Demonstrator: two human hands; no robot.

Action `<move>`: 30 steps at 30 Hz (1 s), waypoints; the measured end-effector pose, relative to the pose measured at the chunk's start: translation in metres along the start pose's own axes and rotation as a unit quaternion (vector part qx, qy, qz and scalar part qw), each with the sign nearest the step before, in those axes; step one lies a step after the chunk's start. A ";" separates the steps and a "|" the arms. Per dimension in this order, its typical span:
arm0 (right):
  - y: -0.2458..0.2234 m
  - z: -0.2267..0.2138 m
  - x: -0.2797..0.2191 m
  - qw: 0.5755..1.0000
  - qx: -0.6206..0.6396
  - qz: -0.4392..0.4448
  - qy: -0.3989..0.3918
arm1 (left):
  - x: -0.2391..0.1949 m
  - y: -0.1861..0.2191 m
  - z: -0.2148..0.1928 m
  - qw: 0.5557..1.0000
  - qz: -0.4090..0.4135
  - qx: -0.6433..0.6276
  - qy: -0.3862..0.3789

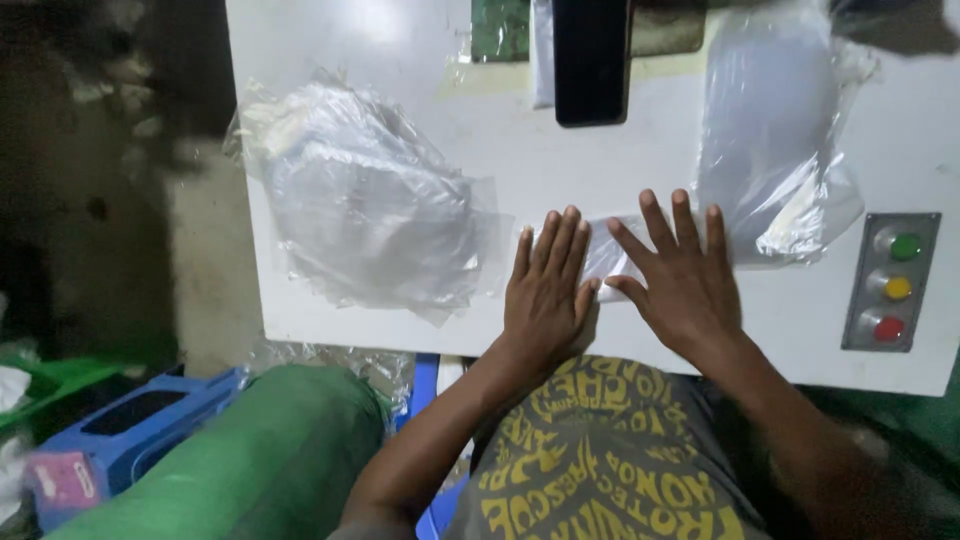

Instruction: Folding and stacking plastic bags on a factory workbench

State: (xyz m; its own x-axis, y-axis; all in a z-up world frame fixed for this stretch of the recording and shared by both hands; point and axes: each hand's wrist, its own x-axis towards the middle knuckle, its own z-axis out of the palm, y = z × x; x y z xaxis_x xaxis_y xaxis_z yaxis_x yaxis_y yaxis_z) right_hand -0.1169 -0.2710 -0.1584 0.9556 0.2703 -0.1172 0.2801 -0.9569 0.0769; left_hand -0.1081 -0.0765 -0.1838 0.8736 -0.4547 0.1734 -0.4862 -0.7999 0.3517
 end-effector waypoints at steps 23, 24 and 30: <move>0.084 0.130 -0.015 0.933 0.291 -0.209 -0.014 | 0.020 -0.003 0.038 0.965 0.134 -0.215 -0.068; 0.091 0.149 0.002 0.927 0.292 -0.236 -0.016 | 0.015 -0.004 0.046 0.971 0.112 -0.205 -0.057; 0.076 0.102 0.024 0.934 0.254 0.015 -0.252 | 0.007 -0.002 0.078 0.967 0.095 -0.230 -0.058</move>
State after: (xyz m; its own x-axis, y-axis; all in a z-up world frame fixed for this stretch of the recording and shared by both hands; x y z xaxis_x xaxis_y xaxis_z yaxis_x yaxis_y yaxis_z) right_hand -0.0817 -0.3476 -0.2564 0.7624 0.2809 -0.5830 0.0523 -0.9247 -0.3771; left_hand -0.1022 -0.1085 -0.2550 0.7484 -0.6386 0.1791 -0.5529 -0.4516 0.7002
